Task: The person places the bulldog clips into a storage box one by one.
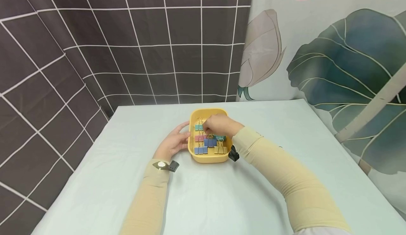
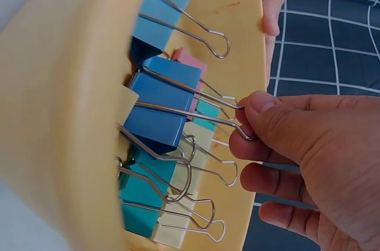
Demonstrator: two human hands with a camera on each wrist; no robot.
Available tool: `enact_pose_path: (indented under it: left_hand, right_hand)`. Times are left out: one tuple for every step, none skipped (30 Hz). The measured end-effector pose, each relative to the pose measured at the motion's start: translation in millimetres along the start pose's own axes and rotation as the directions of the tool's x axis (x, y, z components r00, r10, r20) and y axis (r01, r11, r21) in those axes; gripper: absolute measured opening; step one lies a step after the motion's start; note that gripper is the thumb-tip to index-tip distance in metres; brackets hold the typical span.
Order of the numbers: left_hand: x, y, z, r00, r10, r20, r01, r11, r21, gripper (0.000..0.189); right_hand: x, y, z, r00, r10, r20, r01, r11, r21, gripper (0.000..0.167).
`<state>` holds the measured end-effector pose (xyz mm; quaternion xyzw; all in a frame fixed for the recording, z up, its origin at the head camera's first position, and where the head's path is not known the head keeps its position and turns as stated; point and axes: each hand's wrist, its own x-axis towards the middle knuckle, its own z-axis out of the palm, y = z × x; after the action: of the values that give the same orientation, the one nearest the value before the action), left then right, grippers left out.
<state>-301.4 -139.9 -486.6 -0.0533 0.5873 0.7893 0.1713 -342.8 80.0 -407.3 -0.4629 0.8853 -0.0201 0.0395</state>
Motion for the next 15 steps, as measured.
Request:
enact_pose_path:
  left_hand:
    - [0.0,0.2,0.2,1.0,0.001,-0.001,-0.001,1.0,0.0,0.057]
    - [0.1,0.3,0.2,1.0,0.001,-0.002,-0.001,1.0,0.0,0.058]
    - [-0.1,0.6,0.5,1.0,0.001,-0.004,-0.001,1.0,-0.001,0.058]
    - [-0.3,0.8,0.6,1.0,0.0,-0.006,0.0,1.0,0.0,0.058]
    - [-0.3,1.0,0.7,1.0,-0.002,-0.007,0.002,1.0,0.0,0.058]
    - [-0.3,1.0,0.8,1.0,-0.004,-0.008,0.004,1.0,-0.001,0.058]
    - [-0.1,1.1,0.8,1.0,-0.006,-0.008,0.006,1.0,-0.003,0.058]
    - [-0.2,1.3,0.9,1.0,-0.009,-0.008,0.009,1.0,-0.004,0.058]
    - [-0.2,1.3,1.0,1.0,-0.011,-0.007,0.011,1.0,-0.004,0.058]
    - [-0.1,1.2,0.8,1.0,-0.012,-0.006,0.012,1.0,-0.006,0.058]
    - [0.1,1.0,0.6,1.0,-0.012,-0.004,0.012,1.0,-0.006,0.058]
    - [0.2,0.8,0.5,1.0,-0.011,-0.003,0.011,1.0,-0.005,0.058]
    - [0.4,0.6,0.3,1.0,-0.01,-0.003,0.01,1.0,-0.005,0.058]
    - [0.6,0.4,0.1,1.0,-0.01,-0.002,0.01,1.0,-0.005,0.058]
    - [0.7,0.2,-0.1,1.0,-0.008,-0.001,0.008,1.0,0.0,0.059]
  right_hand:
    - [0.1,0.1,0.7,1.0,0.0,0.001,0.0,1.0,-0.002,0.005]
    - [0.3,0.3,1.4,1.0,0.0,0.003,0.0,1.0,-0.002,0.005]
    - [0.5,0.4,1.9,1.0,0.001,0.004,-0.001,1.0,-0.002,0.005]
    - [0.8,0.5,2.6,1.0,0.002,0.005,-0.002,1.0,-0.006,0.005]
    - [1.0,0.7,3.1,1.0,0.003,0.006,-0.003,1.0,-0.006,0.006]
    - [1.3,0.9,3.5,1.0,0.005,0.007,-0.005,1.0,-0.006,0.006]
    - [1.5,1.1,3.9,1.0,0.006,0.007,-0.006,1.0,-0.007,0.007]
    - [1.6,1.4,4.3,1.0,0.009,0.007,-0.009,1.0,-0.008,0.008]
    - [1.7,1.6,4.6,1.0,0.012,0.007,-0.012,1.0,-0.01,0.008]
    - [1.7,1.7,4.8,1.0,0.015,0.008,-0.015,1.0,-0.012,0.008]
    - [1.7,1.6,4.8,1.0,0.016,0.008,-0.016,1.0,-0.013,0.009]
    - [1.6,1.6,4.8,1.0,0.02,0.01,-0.02,1.0,-0.014,0.009]
    - [1.4,1.5,4.7,1.0,0.025,0.011,-0.024,1.0,-0.013,0.009]
    - [1.4,1.4,4.7,1.0,0.028,0.012,-0.028,1.0,-0.012,0.009]
    - [1.3,1.4,4.7,0.999,0.029,0.012,-0.029,0.999,-0.013,0.009]
